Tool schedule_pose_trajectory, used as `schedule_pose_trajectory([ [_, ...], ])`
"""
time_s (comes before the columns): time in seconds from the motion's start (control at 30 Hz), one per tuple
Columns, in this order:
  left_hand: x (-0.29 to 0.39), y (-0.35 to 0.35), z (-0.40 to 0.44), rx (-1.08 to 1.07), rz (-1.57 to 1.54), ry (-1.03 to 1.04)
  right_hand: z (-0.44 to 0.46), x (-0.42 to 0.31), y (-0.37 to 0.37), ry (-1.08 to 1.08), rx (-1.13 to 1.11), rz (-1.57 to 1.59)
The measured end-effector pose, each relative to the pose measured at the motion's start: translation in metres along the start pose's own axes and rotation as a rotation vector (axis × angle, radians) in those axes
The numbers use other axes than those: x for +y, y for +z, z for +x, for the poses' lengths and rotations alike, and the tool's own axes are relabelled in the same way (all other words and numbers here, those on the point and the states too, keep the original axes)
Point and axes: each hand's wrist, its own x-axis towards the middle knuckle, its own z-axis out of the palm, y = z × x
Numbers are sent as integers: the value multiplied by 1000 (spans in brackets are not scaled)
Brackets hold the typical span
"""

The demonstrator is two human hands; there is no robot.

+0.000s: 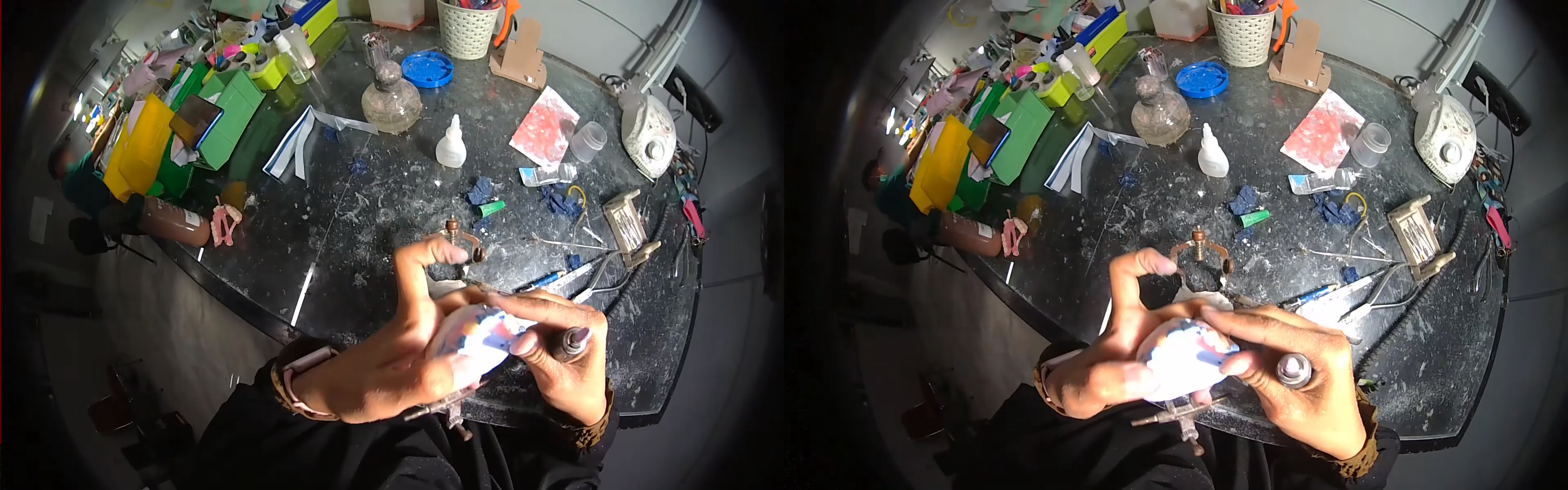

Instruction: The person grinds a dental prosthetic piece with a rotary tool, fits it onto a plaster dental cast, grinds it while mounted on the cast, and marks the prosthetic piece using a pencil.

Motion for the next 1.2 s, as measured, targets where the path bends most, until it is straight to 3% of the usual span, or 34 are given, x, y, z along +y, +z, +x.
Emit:
schedule_pose_trajectory([
  [0.47,9,-1,-10,2,-459,-301,-6,-4,-6,-8,-40,2],
  [0.73,3,-3,-7,-105,-854,-295,-7,-8,-5,-45,-34,-33],
  [1.2,2,-4,-13,-20,-725,-297,-8,-14,-3,-50,-59,-11],
])
